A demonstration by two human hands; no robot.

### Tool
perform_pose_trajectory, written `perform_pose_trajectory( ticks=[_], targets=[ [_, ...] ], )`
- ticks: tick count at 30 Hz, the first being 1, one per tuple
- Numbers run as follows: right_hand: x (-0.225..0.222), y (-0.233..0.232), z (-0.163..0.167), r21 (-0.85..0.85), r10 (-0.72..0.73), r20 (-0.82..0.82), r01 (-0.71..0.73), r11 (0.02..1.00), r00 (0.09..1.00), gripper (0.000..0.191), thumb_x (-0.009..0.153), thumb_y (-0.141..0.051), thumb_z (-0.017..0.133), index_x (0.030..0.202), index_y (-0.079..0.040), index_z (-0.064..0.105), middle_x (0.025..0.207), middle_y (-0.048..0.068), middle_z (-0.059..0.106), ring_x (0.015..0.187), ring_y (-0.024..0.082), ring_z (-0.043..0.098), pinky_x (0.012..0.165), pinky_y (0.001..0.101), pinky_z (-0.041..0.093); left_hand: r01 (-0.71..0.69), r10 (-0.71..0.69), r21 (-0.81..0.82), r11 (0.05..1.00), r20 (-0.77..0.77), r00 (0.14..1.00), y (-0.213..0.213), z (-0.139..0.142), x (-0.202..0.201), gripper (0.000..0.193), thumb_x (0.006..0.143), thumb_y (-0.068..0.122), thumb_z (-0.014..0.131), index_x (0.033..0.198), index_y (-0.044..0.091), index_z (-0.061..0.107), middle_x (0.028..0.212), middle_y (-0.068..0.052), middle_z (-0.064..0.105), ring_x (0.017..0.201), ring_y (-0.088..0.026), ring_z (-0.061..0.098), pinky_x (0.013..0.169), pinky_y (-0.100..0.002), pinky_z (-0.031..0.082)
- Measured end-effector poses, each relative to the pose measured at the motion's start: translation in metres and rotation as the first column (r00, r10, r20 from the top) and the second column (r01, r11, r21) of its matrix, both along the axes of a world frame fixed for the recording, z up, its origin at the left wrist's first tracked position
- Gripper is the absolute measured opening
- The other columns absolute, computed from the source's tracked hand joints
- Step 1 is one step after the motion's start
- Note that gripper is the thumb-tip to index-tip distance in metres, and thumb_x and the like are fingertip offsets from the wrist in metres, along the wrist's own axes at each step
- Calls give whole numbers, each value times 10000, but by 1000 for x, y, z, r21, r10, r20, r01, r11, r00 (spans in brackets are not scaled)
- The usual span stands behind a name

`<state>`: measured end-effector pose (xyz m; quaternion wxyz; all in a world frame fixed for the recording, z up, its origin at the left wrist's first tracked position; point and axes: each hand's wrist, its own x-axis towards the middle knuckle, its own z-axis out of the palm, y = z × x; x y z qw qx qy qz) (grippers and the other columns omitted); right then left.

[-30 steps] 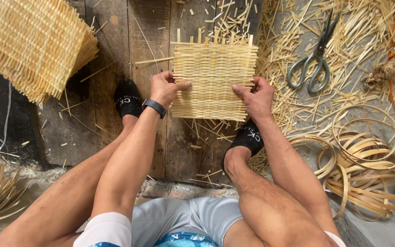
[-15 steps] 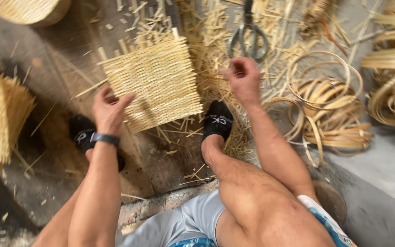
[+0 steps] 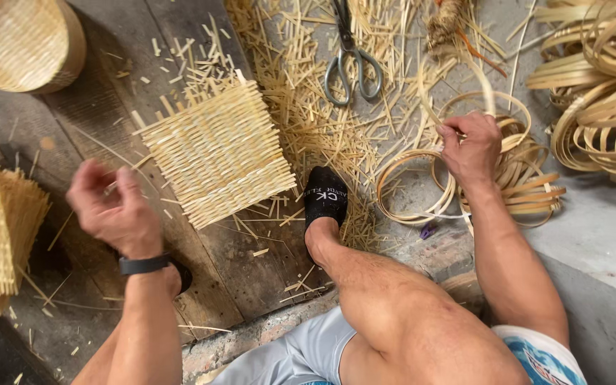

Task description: The person sits on the floor of a bamboo craft workshop and assembles round woven bamboo trays. They trim the protruding ends of a square woven bamboo mat with scissors, bend a thin bamboo rim ring around the mat, press the assembly into a round wooden mold, and fit the rim to shape the tray.

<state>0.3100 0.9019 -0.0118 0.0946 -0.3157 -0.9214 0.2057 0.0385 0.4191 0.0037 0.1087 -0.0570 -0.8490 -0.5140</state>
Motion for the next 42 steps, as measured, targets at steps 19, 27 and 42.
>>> perform_pose_trajectory(
  ticks=[19,27,42],
  targets=[
    [-160,-141,192,-434,442,-111,-444,784,890,178,997,-165,723,1070,-6,686,969,101,734,862,154,694,792,300,580,-75,-155,585,807,333,930,44,46,34,253,970,145,730,1167,17,634,946,-32,665,825,-108,636,725,-274,576],
    [-206,-169,166,-411,703,376,-571,710,603,362,953,-317,696,1169,-32,643,1032,133,708,930,227,692,858,374,580,-178,94,299,937,276,957,6,-14,38,211,1002,209,710,1104,24,697,956,-26,705,835,-99,648,747,-260,567],
    [-231,-228,40,-249,861,357,-852,461,362,183,941,-258,693,904,-81,721,928,81,663,906,236,643,850,422,538,-119,18,169,978,507,862,2,-21,47,248,951,264,743,996,23,781,771,-35,755,660,-70,652,605,-248,533]
  ],
)
